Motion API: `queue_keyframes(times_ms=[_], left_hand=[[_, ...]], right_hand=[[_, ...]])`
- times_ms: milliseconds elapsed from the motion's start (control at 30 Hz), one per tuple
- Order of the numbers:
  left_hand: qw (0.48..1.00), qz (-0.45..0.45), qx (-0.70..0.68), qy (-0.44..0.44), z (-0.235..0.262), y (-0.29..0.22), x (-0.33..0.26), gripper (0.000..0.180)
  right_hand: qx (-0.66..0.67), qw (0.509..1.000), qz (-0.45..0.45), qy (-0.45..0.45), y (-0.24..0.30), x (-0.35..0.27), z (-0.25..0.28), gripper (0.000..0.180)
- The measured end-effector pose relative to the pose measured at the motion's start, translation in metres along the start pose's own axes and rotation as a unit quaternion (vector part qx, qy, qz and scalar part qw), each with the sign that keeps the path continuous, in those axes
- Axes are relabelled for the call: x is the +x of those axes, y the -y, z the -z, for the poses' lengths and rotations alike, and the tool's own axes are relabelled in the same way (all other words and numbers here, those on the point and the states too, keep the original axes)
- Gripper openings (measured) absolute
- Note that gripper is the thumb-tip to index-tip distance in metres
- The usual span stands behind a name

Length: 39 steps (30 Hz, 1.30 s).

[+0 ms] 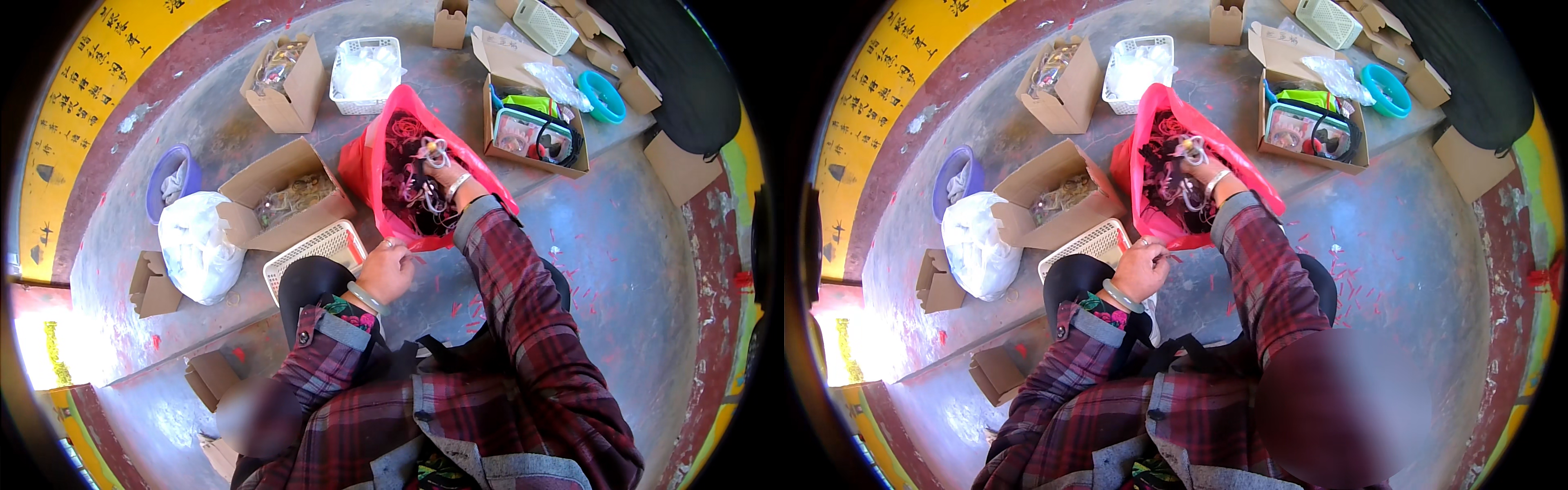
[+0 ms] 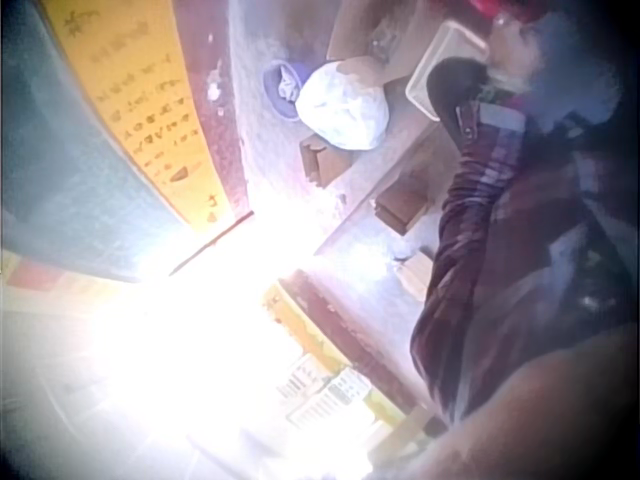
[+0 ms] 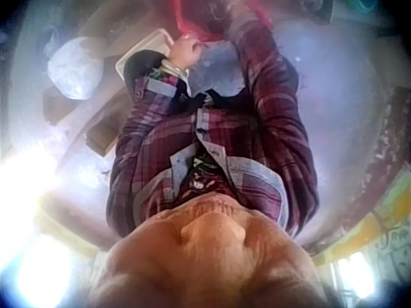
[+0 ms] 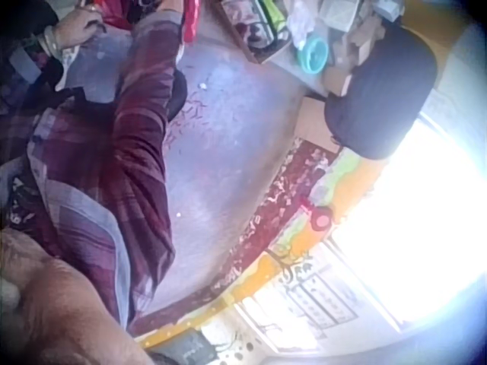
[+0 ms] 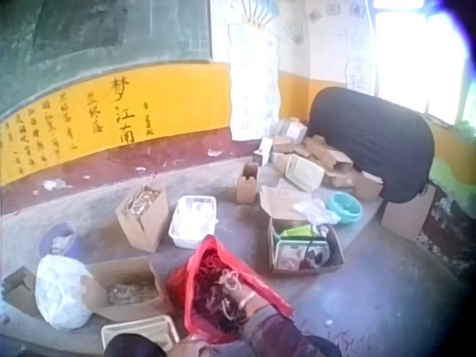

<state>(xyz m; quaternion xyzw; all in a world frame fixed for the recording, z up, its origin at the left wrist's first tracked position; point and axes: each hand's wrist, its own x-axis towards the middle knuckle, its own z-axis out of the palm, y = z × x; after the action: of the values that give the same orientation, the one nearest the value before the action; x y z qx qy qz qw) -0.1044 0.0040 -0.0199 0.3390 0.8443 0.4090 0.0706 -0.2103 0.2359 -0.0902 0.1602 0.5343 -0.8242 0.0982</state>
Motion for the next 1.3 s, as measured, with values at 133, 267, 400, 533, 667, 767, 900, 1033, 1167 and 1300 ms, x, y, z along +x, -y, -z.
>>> queue_keyframes(times_ms=[133, 267, 400, 533, 667, 767, 900, 1033, 1167, 1300], left_hand=[[1.0, 0.013, -0.011, 0.013, 0.003, -0.004, 0.0, 0.012], [1.0, 0.021, -0.007, 0.014, 0.002, -0.004, 0.0, 0.013], [1.0, -0.004, -0.005, 0.006, -0.001, -0.004, 0.003, 0.012], [1.0, 0.009, 0.015, 0.014, -0.001, -0.001, 0.002, 0.011], [0.999, 0.008, 0.023, 0.028, 0.0, -0.002, 0.003, 0.013], [0.997, 0.028, -0.074, 0.009, 0.0, -0.008, 0.003, 0.015], [0.982, 0.034, -0.184, 0.019, 0.006, -0.015, 0.014, 0.016], [0.981, -0.012, -0.192, 0.0, 0.008, -0.028, 0.039, 0.017], [0.963, -0.097, -0.25, 0.033, 0.012, -0.035, 0.064, 0.018], [0.954, -0.059, -0.264, 0.131, 0.019, -0.036, 0.066, 0.02]], right_hand=[[-0.188, 0.982, 0.002, 0.011, 0.016, 0.004, 0.039, 0.054], [-0.55, 0.824, 0.047, -0.129, 0.044, -0.012, 0.029, 0.051], [-0.578, 0.797, 0.094, -0.147, 0.053, -0.021, 0.04, 0.034], [-0.032, 0.994, 0.01, -0.109, 0.061, -0.042, 0.015, 0.021], [0.222, 0.971, 0.014, -0.087, 0.051, -0.048, 0.004, 0.018], [0.292, 0.951, 0.024, -0.098, 0.043, -0.046, -0.003, 0.019], [0.327, 0.943, 0.058, -0.018, 0.057, -0.055, -0.019, 0.019], [0.343, 0.936, 0.075, 0.04, 0.08, -0.074, -0.045, 0.02], [0.335, 0.929, 0.092, 0.125, 0.102, -0.098, -0.069, 0.022], [0.342, 0.919, 0.103, 0.165, 0.112, -0.109, -0.078, 0.024]])
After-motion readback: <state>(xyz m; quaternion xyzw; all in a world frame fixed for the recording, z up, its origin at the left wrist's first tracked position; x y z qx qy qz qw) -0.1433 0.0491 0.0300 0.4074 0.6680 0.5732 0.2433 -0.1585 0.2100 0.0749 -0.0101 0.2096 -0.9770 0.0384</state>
